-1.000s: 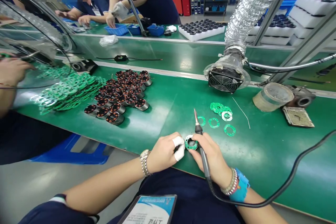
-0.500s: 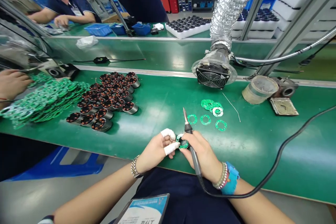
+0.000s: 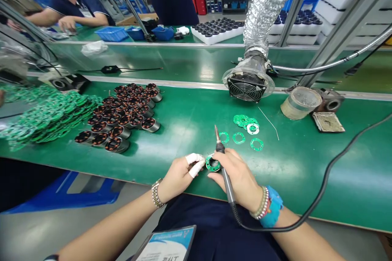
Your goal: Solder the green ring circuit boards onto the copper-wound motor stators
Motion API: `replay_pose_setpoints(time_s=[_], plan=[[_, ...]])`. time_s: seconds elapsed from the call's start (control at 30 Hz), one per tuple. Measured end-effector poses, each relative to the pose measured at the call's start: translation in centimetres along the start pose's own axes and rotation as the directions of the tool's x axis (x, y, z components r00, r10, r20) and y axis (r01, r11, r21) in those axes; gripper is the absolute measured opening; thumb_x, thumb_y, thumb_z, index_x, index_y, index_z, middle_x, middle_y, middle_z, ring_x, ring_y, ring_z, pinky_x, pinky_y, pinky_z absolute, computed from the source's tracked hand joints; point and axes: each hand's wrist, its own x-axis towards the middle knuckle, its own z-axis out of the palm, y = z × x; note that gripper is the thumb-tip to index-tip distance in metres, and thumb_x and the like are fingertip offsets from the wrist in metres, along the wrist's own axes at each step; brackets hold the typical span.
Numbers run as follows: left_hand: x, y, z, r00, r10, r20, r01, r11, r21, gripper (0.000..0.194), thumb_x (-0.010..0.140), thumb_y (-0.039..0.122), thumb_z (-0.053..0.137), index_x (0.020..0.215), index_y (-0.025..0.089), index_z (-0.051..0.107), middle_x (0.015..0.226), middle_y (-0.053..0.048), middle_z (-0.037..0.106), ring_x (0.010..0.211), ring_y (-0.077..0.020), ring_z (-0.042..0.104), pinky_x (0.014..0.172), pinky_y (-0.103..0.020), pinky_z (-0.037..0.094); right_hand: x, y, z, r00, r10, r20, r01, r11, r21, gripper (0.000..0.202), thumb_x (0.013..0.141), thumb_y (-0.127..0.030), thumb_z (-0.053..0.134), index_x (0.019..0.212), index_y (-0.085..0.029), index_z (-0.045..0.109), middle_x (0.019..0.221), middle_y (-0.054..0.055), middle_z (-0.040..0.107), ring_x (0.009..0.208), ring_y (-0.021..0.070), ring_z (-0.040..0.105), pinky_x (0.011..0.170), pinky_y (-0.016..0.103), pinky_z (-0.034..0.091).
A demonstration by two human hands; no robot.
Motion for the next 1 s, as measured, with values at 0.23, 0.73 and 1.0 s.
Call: replay_pose_setpoints(time_s=[0.23,0.73,1.0], plan=[[0.7,0.0,-0.3,0.943,-0.128,0.307,0.243,0.895,-0.374,0.028,0.090,0.031,0.031,0.073,0.016,0.047,0.059,0.001,0.053,0.047,-0.0103,0.053,0.043,-0.020,0.042,0.0,0.2,0.7,0.998,-0.059,0.005,0.060,0.995,-0.083,0.022,0.083,-0.021,0.055,0.105,-0.020,0.051,0.093,0.009,0.062,0.089,0.0223,0.055,0.076,0.038,0.051],[1.4,-0.3,-1.6,0.951,0.255,0.172,-0.288,0.935,0.206,0.018,0.079,0.019,0.044,0.067,0.015,0.057,0.065,-0.004,0.058,0.059,-0.0134,0.053,0.054,-0.023,0.042,0.1,0.1,0.7,0.999,-0.039,0.023,0.041,0.992,-0.119,0.017,0.083,-0.021,0.056,0.100,-0.020,0.053,0.090,0.009,0.061,0.085,0.0216,0.055,0.072,0.036,0.048],[1.5,-0.1,-1.1,0.805,-0.306,0.508,0.582,0.570,-0.580,0.021,0.074,0.034,0.054,0.067,0.014,0.052,0.057,0.001,0.053,0.043,-0.0073,0.050,0.039,-0.017,0.037,0.0,0.1,0.7,0.999,-0.037,0.026,0.040,0.992,-0.119,0.016,0.084,-0.022,0.055,0.099,-0.019,0.054,0.089,0.008,0.060,0.082,0.0207,0.054,0.071,0.035,0.047]])
